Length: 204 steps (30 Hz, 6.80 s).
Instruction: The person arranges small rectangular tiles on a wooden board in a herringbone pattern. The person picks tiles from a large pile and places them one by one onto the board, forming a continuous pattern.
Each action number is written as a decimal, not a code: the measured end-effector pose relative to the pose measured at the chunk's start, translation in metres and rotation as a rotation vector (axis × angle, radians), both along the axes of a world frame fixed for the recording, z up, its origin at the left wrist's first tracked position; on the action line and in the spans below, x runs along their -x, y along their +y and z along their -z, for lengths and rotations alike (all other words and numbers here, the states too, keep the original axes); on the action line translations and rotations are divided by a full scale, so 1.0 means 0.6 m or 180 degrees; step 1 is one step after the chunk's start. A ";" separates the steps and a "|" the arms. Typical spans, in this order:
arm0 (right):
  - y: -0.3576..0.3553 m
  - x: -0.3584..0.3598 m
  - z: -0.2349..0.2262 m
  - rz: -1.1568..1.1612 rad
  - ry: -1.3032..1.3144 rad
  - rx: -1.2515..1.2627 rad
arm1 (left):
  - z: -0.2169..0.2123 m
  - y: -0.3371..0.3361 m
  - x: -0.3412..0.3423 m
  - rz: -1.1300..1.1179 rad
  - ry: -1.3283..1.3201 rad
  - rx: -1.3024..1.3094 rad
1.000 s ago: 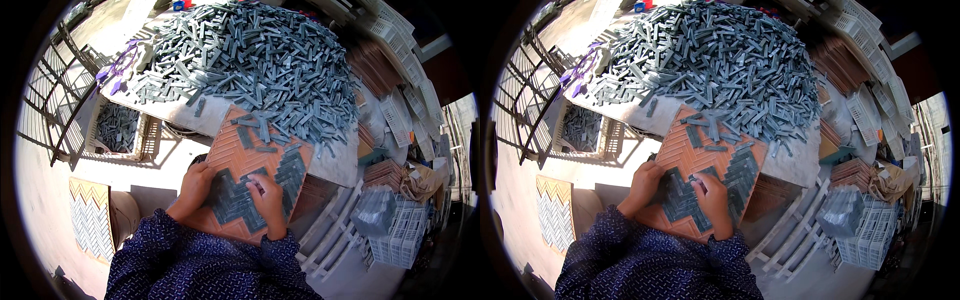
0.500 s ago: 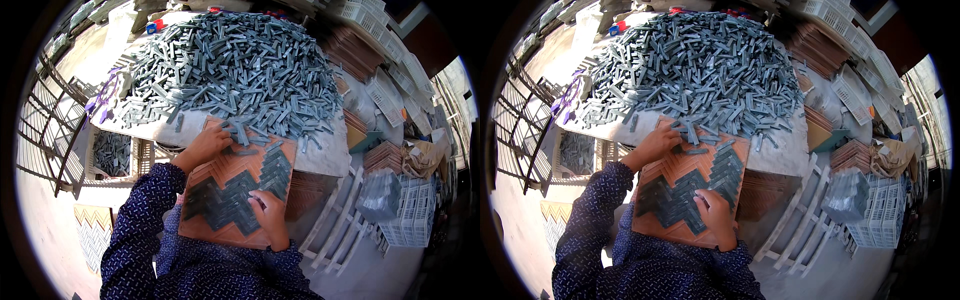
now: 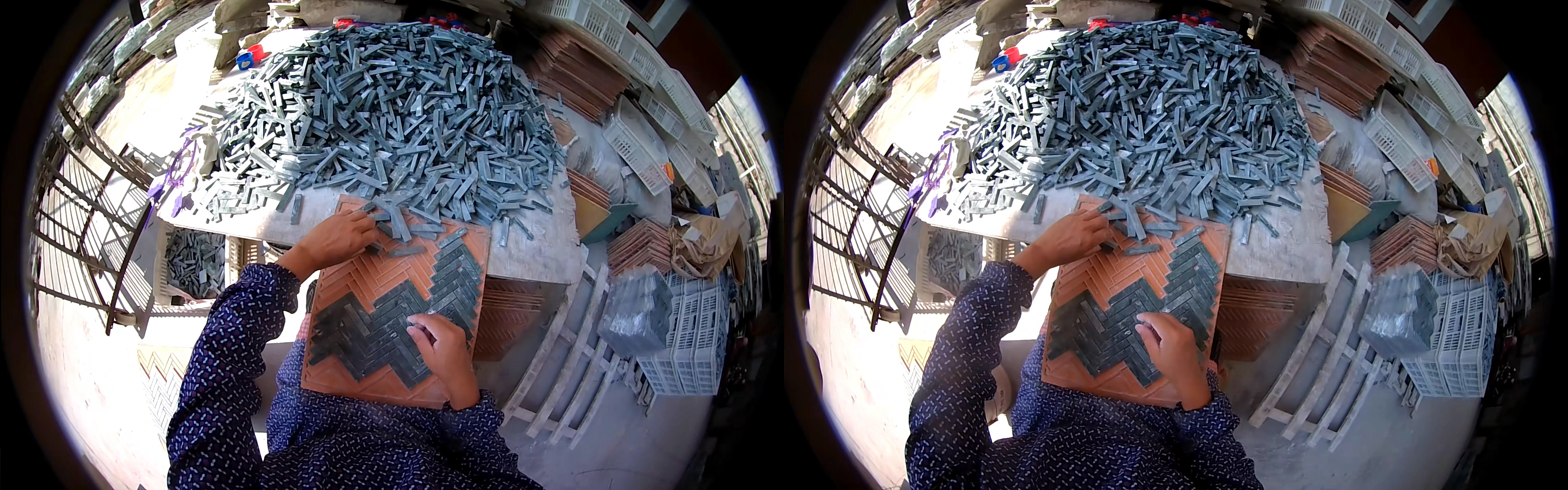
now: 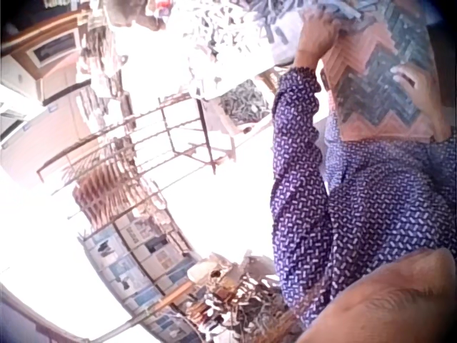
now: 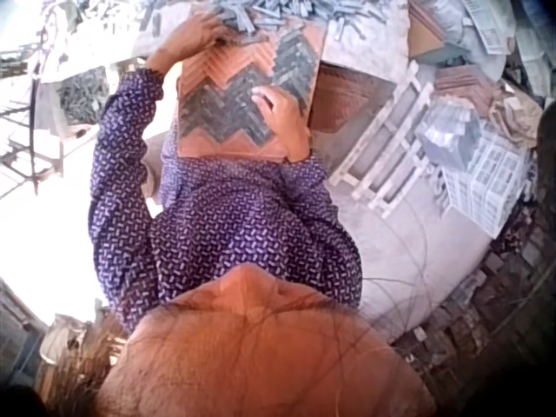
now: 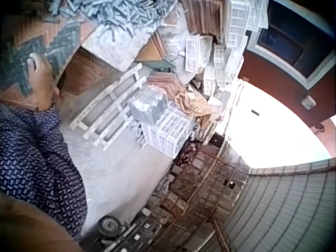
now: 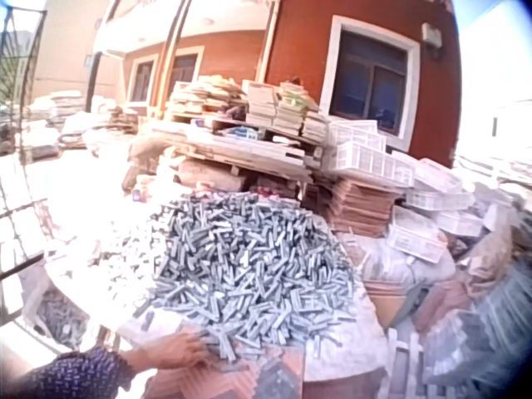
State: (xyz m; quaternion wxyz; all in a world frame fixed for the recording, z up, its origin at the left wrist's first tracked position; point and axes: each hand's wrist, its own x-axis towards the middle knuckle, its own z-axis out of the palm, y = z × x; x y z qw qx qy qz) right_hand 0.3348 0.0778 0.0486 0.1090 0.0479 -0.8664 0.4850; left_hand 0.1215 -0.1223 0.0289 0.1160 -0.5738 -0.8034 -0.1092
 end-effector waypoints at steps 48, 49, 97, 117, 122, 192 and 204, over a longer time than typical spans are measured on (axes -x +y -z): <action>-0.066 0.129 0.045 -0.0027 -0.0637 0.0573 | 0.039 -0.076 -0.196 -0.2529 -0.2088 -0.1714; -0.063 0.127 0.048 0.0004 -0.0574 0.0500 | 0.049 -0.075 -0.199 -0.2518 -0.1990 -0.1788; -0.040 0.210 0.046 -0.0159 0.0018 -0.1277 | 0.065 -0.097 -0.271 -0.2380 -0.1472 -0.2032; -0.048 0.197 0.058 -0.0603 -0.1169 0.0075 | 0.042 -0.017 -0.287 -0.1438 -0.0954 -0.0326; -0.086 0.177 0.017 -0.0545 -0.1170 -0.0699 | 0.046 -0.025 -0.298 -0.1464 -0.1030 -0.0440; -0.067 0.195 0.006 -0.0418 -0.1578 -0.0370 | 0.025 -0.030 -0.074 -0.1904 -0.0947 -0.1903; -0.071 0.200 0.026 -0.0900 -0.0427 -0.2009 | 0.025 0.004 -0.031 -0.1687 -0.0821 -0.1436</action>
